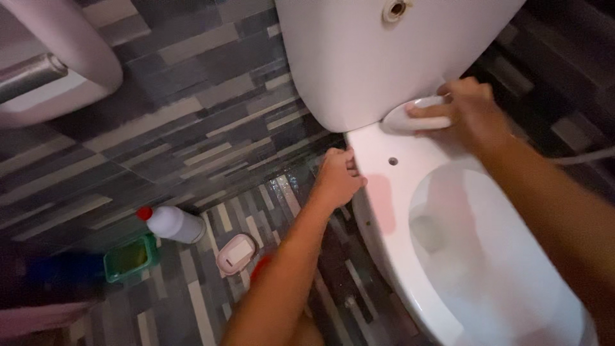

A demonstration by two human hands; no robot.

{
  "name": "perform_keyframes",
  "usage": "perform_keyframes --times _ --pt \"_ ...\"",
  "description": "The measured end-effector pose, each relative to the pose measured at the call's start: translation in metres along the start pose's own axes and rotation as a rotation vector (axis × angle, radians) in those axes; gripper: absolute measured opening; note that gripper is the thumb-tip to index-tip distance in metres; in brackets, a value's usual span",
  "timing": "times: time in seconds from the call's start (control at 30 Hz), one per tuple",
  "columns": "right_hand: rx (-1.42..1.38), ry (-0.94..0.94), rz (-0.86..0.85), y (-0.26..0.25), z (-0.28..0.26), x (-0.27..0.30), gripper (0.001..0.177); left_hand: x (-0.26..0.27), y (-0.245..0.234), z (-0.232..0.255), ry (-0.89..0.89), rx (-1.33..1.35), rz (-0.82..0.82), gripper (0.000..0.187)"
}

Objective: The person cleans the rim and internal parts of a toilet using a handheld brush and water from a red scoop.

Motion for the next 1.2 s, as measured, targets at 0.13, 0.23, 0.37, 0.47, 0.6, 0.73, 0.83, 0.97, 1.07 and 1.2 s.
perform_keyframes --times 0.13,0.23,0.37,0.47,0.6,0.73,0.83,0.97,1.07,1.2 --pt "-0.237 -0.258 0.098 0.015 -0.058 0.009 0.042 0.002 0.005 0.001 -0.001 -0.026 -0.074 0.054" --pt "-0.078 -0.360 0.192 0.008 -0.071 0.016 0.050 0.006 0.000 0.006 0.000 -0.049 -0.037 0.049" --pt "-0.338 -0.132 0.082 -0.004 0.004 -0.005 0.049 0.011 -0.001 0.014 0.007 -0.125 -0.002 0.058" --pt "-0.150 0.103 0.041 -0.010 0.047 -0.006 0.052 0.011 -0.001 0.016 -0.013 -0.178 0.006 0.065" --pt "-0.247 -0.007 0.096 -0.012 0.011 -0.003 0.052 0.007 -0.003 0.023 0.053 -0.209 0.009 0.064" --pt "-0.153 -0.125 0.016 0.004 -0.064 0.002 0.056 0.010 -0.005 0.022 0.051 -0.310 0.010 0.039" --pt "0.085 -0.323 0.033 0.000 -0.084 0.020 0.055 0.014 -0.003 0.014 -0.016 -0.301 -0.024 0.024" --pt "-0.168 -0.023 -0.020 0.000 -0.017 0.007 0.053 0.018 -0.002 0.021 0.064 -0.304 0.040 0.027" --pt "-0.062 0.359 -0.027 -0.012 0.068 0.016 0.055 0.019 -0.003 0.025 0.054 -0.228 0.074 0.028" --pt "-0.117 0.550 -0.075 -0.012 0.094 0.031 0.064 0.015 -0.003 0.032 0.083 -0.308 0.037 0.030"
Point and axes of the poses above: each hand's wrist, its own x-axis away from the middle knuckle, its own y-axis out of the palm, z = x × y, the point moved 8 cm from there along -x, towards the middle knuckle, and after that the axes turned 6 degrees about y, right-handed, at the moved point
